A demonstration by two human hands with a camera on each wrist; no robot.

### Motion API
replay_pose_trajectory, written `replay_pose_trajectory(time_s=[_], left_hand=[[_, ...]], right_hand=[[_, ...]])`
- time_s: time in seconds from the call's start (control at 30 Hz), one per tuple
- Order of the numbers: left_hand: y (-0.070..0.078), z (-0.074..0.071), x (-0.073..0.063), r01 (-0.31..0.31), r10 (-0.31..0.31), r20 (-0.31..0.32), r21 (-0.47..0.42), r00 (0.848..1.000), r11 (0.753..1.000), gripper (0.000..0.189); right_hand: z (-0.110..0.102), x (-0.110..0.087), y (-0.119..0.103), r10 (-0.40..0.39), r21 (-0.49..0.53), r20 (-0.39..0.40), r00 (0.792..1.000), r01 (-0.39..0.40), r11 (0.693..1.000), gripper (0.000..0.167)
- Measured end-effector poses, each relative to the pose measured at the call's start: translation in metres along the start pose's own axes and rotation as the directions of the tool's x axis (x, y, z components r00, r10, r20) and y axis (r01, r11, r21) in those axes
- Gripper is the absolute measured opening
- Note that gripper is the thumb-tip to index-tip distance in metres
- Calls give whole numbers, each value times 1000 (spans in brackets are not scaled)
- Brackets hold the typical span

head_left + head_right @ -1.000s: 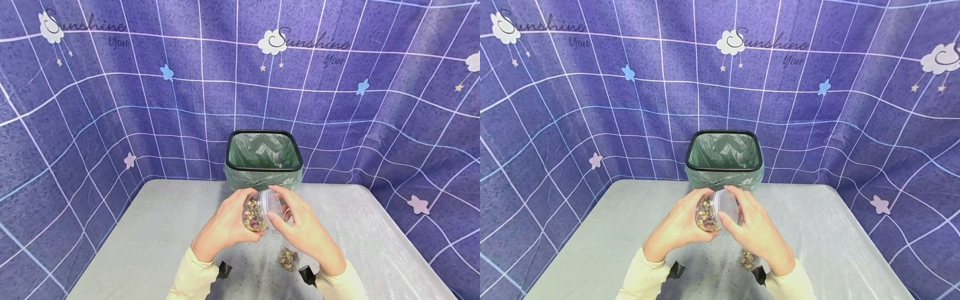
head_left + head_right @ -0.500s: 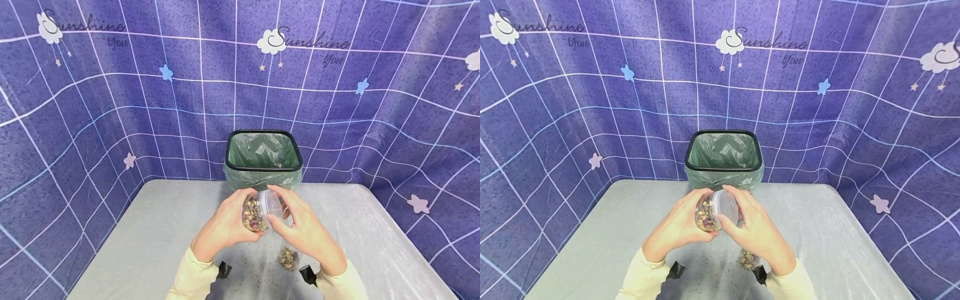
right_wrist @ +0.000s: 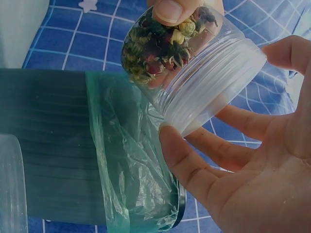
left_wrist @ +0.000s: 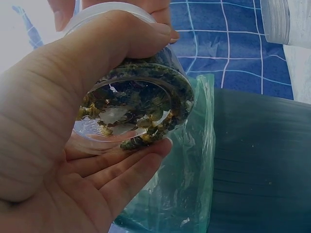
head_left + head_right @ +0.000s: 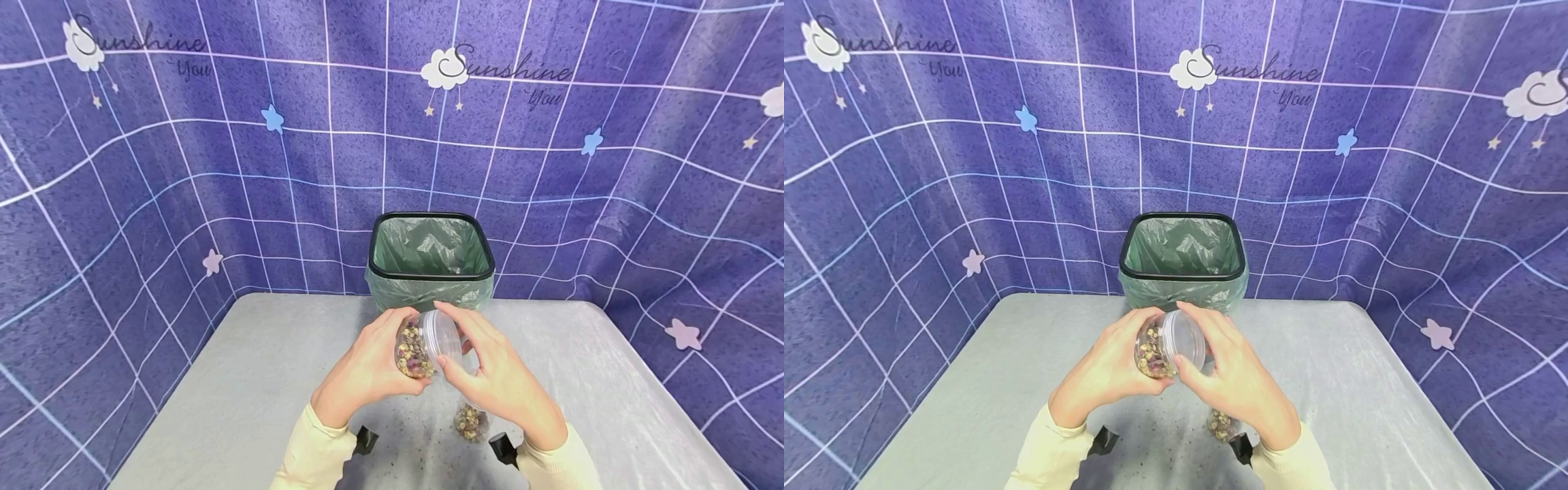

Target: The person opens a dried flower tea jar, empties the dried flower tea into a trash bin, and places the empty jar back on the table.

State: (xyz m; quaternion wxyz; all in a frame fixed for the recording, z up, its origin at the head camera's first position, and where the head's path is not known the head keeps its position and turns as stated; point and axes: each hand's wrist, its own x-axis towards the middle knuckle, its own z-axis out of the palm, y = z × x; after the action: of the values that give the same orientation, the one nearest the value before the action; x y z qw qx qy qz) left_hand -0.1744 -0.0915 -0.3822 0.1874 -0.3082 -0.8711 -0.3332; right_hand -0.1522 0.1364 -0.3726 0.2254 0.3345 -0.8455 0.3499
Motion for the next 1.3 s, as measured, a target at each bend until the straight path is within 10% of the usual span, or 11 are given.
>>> replay_pose_trajectory(time_s=[1.3], left_hand=[[-1,-1,-1,-22,22,4,-12,1000,1000,94]], right_hand=[[-2,0,0,-112,12,16,994,112,994,81]])
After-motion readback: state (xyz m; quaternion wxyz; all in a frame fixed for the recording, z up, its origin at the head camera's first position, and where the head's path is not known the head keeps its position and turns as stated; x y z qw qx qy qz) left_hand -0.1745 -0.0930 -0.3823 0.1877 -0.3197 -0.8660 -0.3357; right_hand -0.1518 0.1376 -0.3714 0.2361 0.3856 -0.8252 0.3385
